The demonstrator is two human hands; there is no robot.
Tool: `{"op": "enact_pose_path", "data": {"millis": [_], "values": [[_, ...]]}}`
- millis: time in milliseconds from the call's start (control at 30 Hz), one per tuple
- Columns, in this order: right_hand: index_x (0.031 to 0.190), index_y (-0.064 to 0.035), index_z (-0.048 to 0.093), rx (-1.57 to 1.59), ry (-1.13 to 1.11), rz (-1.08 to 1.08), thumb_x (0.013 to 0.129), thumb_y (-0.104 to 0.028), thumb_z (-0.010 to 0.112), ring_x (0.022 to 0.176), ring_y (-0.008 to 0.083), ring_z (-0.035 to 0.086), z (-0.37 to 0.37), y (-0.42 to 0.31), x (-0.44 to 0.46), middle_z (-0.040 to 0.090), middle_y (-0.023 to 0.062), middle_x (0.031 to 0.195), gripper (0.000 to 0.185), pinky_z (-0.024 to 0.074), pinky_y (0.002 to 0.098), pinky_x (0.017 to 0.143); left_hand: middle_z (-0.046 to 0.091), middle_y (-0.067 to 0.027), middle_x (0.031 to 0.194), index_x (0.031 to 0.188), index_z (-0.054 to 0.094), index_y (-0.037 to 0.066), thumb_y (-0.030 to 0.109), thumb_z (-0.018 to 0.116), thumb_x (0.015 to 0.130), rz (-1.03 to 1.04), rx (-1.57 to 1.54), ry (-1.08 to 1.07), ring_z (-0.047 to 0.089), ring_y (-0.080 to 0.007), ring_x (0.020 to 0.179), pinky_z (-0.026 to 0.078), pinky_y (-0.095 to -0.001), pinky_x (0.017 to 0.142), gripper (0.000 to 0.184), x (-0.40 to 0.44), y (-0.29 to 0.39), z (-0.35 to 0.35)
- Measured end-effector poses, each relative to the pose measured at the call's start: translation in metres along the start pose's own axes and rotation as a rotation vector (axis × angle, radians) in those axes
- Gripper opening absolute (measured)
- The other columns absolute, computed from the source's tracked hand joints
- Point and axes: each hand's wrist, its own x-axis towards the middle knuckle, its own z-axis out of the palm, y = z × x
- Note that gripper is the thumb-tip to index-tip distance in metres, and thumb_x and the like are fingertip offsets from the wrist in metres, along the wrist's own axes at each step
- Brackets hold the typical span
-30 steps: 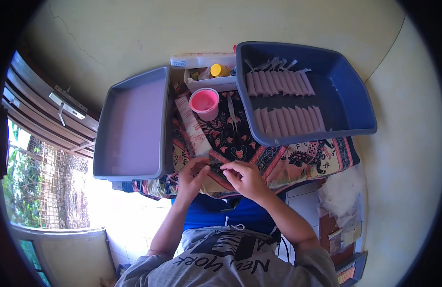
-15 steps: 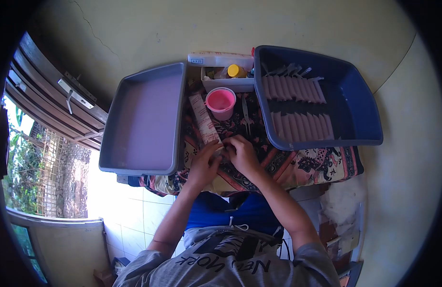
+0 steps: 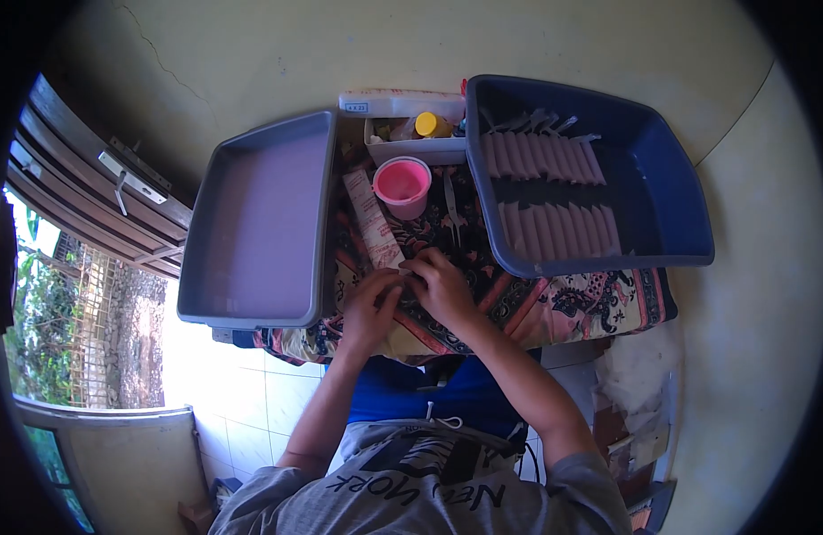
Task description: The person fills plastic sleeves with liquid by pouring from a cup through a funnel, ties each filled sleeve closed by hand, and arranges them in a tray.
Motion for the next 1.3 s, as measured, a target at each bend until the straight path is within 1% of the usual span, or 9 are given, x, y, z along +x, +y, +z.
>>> {"op": "enact_pose_path", "data": {"millis": [267, 467, 633, 767, 867, 967, 1067, 1233, 1300], "values": [[0.088, -0.0007, 0.065, 0.1, 0.077, 0.025, 0.077, -0.001, 0.065, 0.079, 0.0325, 0.063, 0.004, 0.008, 0.005, 0.06, 0.0149, 0.086, 0.011, 0.0502, 0.0372, 0.066, 0.063, -0.0155, 0.097, 0.097, 0.063, 0.0, 0.004, 0.057, 0.085, -0.049, -0.028, -0.02, 0.063, -0.0324, 0.089, 0.049, -0.0367, 0.077, 0.015, -0.002, 0.002, -0.007], [0.087, 0.0023, 0.057, 0.199, 0.118, 0.191, 0.083, -0.001, 0.06, 0.072, 0.0295, 0.063, 0.002, 0.008, 0.002, 0.061, 0.015, 0.083, 0.006, 0.0486, 0.034, 0.062, 0.06, -0.0154, 0.112, 0.102, 0.064, 0.002, 0.005, 0.056, 0.086, 0.01, 0.036, -0.022, 0.061, -0.0333, 0.097, 0.048, -0.0366, 0.082, 0.018, -0.003, 0.004, -0.005], [0.093, 0.0011, 0.05, 0.501, 0.23, 0.121, 0.093, -0.005, 0.05, 0.063, 0.0104, 0.056, -0.006, -0.008, -0.007, 0.06, 0.0091, 0.076, 0.006, 0.0444, 0.0232, 0.055, 0.053, -0.0156, 0.124, 0.102, 0.066, 0.003, 0.006, 0.056, 0.087, 0.055, 0.13, -0.009, 0.056, -0.0322, 0.108, 0.048, -0.0352, 0.086, 0.018, -0.003, 0.005, -0.004], [0.096, -0.0001, 0.049, 0.751, 0.189, 0.187, 0.095, -0.004, 0.047, 0.061, 0.0065, 0.054, -0.036, -0.05, -0.011, 0.06, 0.0073, 0.074, 0.004, 0.0417, 0.0199, 0.053, 0.056, -0.0147, 0.119, 0.103, 0.065, 0.002, 0.008, 0.056, 0.088, 0.011, -0.049, 0.037, 0.059, -0.0279, 0.102, 0.048, -0.0351, 0.083, 0.018, -0.007, 0.005, -0.01], [0.097, 0.0002, 0.049, 0.836, 0.096, 0.179, 0.094, -0.004, 0.048, 0.06, 0.0063, 0.054, -0.072, -0.083, -0.009, 0.06, 0.0075, 0.073, 0.005, 0.042, 0.0206, 0.053, 0.058, -0.0136, 0.114, 0.102, 0.064, -0.001, 0.015, 0.055, 0.091, 0.004, -0.229, 0.123, 0.059, -0.0227, 0.095, 0.047, -0.033, 0.081, 0.021, -0.015, 0.01, -0.013], [0.096, 0.0013, 0.053, 0.837, -0.005, 0.183, 0.093, -0.004, 0.052, 0.063, 0.0045, 0.054, -0.099, -0.102, -0.004, 0.06, 0.0055, 0.074, 0.007, 0.0416, 0.0193, 0.055, 0.062, -0.0117, 0.101, 0.097, 0.064, -0.005, 0.039, 0.054, 0.092, -0.14, -0.824, 0.071, 0.056, -0.0186, 0.092, 0.041, -0.0292, 0.084, 0.046, -0.025, 0.038, -0.023], [0.095, 0.0013, 0.056, 0.804, -0.096, 0.239, 0.091, -0.005, 0.055, 0.065, 0.0032, 0.054, -0.102, -0.106, -0.002, 0.059, 0.0028, 0.074, 0.007, 0.0411, 0.0181, 0.057, 0.063, -0.0116, 0.097, 0.099, 0.064, -0.005, 0.046, 0.058, 0.087, 0.063, -0.673, -0.083, 0.056, -0.0201, 0.093, 0.041, -0.03, 0.083, 0.053, -0.014, 0.065, -0.041], [0.093, 0.0007, 0.058, 0.84, -0.185, 0.3, 0.09, -0.006, 0.058, 0.066, 0.0016, 0.054, -0.105, -0.113, 0.009, 0.058, -0.0008, 0.073, 0.007, 0.0411, 0.017, 0.057, 0.062, -0.0113, 0.095, 0.103, 0.065, 0.0, 0.036, 0.072, 0.078, 0.111, -0.496, -0.056, 0.057, -0.0217, 0.092, 0.044, -0.0314, 0.081, 0.044, -0.003, 0.092, -0.055], [0.094, 0.0008, 0.059, 0.827, -0.28, 0.318, 0.09, -0.007, 0.059, 0.065, 0.0008, 0.054, -0.108, -0.114, 0.014, 0.059, -0.0011, 0.074, 0.008, 0.0411, 0.0169, 0.056, 0.062, -0.0104, 0.093, 0.1, 0.067, 0.001, 0.024, 0.074, 0.078, 0.103, -0.524, 0.036, 0.057, -0.0207, 0.09, 0.045, -0.0307, 0.079, 0.033, -0.002, 0.1, -0.057]]}}
